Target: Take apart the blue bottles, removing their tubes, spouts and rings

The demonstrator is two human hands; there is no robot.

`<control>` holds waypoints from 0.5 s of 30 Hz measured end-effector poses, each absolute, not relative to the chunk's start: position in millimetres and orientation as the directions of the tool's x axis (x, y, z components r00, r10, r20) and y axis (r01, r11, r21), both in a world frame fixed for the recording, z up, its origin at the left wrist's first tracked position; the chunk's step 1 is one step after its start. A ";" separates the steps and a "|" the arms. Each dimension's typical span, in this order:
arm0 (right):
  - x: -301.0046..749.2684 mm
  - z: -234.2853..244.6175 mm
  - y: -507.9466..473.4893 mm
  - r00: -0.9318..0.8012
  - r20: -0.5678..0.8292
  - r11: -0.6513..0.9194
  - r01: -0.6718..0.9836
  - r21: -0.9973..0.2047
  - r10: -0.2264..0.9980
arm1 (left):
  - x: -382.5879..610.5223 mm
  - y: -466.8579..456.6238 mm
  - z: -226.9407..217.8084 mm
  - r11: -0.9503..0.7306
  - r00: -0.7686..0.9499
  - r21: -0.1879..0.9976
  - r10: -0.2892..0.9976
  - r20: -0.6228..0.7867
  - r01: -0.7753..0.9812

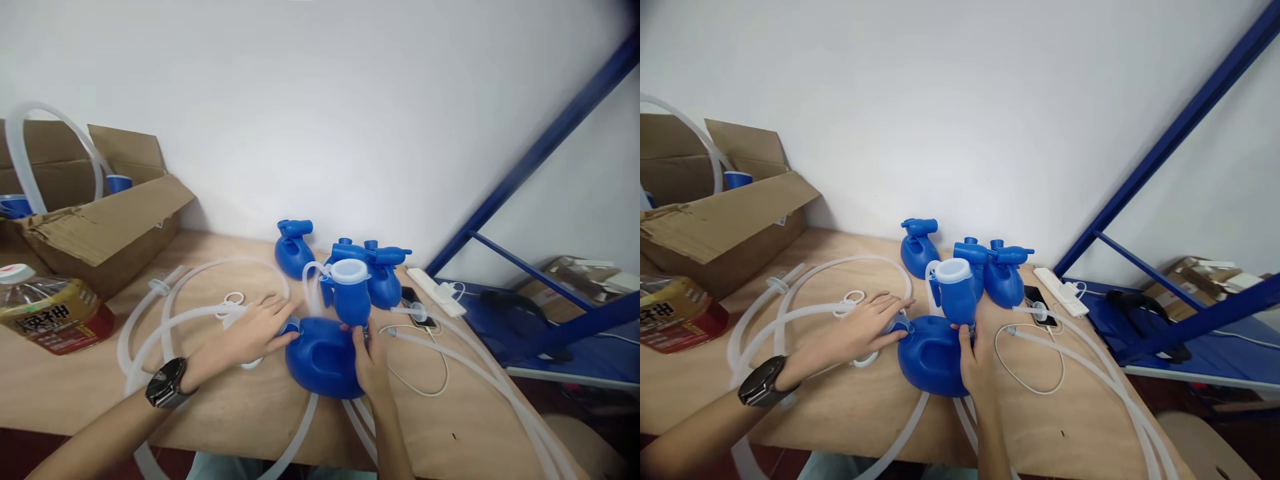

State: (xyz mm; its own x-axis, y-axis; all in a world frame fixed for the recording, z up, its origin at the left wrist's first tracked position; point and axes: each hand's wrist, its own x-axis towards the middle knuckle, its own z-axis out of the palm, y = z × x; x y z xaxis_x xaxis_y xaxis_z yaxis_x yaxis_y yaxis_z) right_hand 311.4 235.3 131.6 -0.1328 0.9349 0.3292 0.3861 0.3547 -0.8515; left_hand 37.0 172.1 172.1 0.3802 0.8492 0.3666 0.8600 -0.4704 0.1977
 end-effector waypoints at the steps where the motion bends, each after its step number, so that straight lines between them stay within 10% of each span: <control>1: 309.9 131.0 235.9 -0.152 0.347 0.378 0.400 -0.835 0.926 | 37.1 170.6 176.9 -0.450 0.331 0.278 0.861 0.385 0.848; 5: 305.8 128.1 239.1 -0.230 0.449 0.504 0.432 -0.748 0.863 | 40.7 172.6 202.3 -0.430 0.164 0.505 0.858 0.487 0.748; 15: 299.0 152.8 250.4 -0.364 0.645 0.730 0.476 -0.491 0.672 | 30.7 187.7 222.5 -0.389 0.072 0.609 0.876 0.477 0.691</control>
State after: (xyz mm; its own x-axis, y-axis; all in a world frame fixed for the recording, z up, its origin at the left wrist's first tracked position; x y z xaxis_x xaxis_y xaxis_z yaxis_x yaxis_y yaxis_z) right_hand 299.0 250.4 152.8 -0.3644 0.6718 0.6449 0.4759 0.7296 -0.4911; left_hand 30.7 187.7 222.5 0.0718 0.8758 0.4773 0.6915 -0.3886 0.6090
